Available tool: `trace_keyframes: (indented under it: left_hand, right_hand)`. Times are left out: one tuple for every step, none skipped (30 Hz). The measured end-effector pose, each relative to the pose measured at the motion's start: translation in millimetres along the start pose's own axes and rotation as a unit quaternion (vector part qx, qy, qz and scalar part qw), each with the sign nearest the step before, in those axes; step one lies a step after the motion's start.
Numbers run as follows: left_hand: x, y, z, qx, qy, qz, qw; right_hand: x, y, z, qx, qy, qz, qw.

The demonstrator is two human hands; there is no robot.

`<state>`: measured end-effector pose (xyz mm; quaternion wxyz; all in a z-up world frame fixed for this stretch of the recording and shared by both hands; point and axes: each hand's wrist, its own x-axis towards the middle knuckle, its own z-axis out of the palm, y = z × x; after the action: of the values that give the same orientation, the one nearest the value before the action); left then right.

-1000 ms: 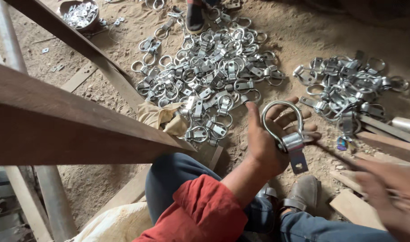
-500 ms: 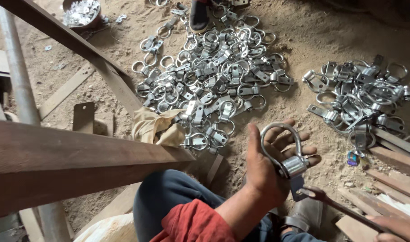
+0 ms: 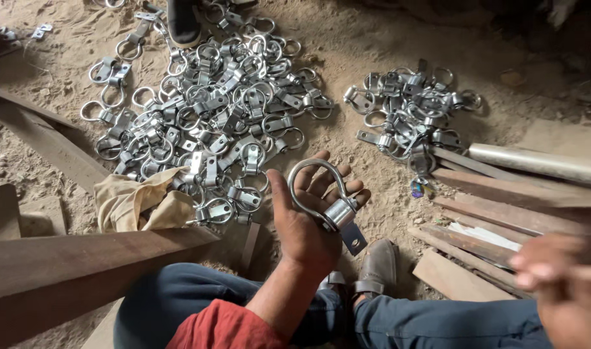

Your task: The person assembles metal components by inserting a bolt through a bracket and hook, then uses a wrench to tighten the nut by hand.

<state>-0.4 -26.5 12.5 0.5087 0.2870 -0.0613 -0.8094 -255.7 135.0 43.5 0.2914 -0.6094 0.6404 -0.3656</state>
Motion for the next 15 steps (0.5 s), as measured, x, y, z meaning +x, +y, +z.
trace_keyframes:
  left_hand:
    - [0, 0, 1, -0.004, -0.01, -0.003, 1.0]
    - [0, 0, 2, -0.009, -0.02, -0.007, 1.0]
    - [-2, 0, 2, -0.011, -0.029, -0.012, 0.999]
    - [-4, 1, 3, -0.005, -0.024, -0.011, 1.0]
    - [-5, 2, 4, 0.0, -0.023, -0.014, 1.0]
    - [-7, 2, 6, 0.006, -0.021, -0.017, 1.0]
    - [-8, 3, 7, 0.011, -0.028, -0.019, 0.999]
    - [-9, 4, 8, 0.016, -0.035, -0.022, 0.999]
    - [-10, 6, 9, 0.017, -0.039, -0.019, 0.999]
    - [-12, 7, 10, 0.013, -0.049, -0.021, 0.998]
    - [-15, 7, 10, 0.01, -0.057, -0.023, 0.998]
    - [-17, 8, 9, 0.008, -0.065, -0.026, 0.997]
    - [-18, 9, 10, 0.006, -0.052, -0.026, 0.998]
    - [-18, 10, 11, 0.004, -0.038, -0.025, 0.999]
    - [-17, 11, 11, 0.001, -0.026, -0.023, 0.999]
  right_hand:
    - [7, -3, 8, -0.029, -0.008, -0.026, 0.999]
    - [16, -7, 17, -0.059, -0.017, -0.052, 0.997]
    - [24, -12, 28, -0.086, -0.024, -0.076, 0.993]
    - [30, -19, 36, -0.113, -0.031, -0.099, 0.988]
    - [30, -27, 40, -0.142, -0.034, -0.119, 0.982]
    - [29, -35, 42, -0.149, -0.017, -0.06, 0.987]
    - [28, -41, 47, -0.152, 0.002, 0.0, 0.988]
    - [27, -47, 51, -0.155, 0.02, 0.059, 0.986]
    - [22, -55, 48, -0.063, 0.086, 0.008, 0.994]
    - [13, -64, 42, 0.03, 0.15, -0.044, 0.987]
    - [6, -69, 40, 0.125, 0.21, -0.093, 0.965]
    - [15, -63, 43, 0.041, 0.144, -0.117, 0.982]
    - [29, -55, 49, -0.046, 0.081, -0.134, 0.987]
    - [38, -48, 54, -0.131, 0.016, -0.15, 0.98]
    - [39, -45, 57, -0.156, -0.004, -0.039, 0.987]
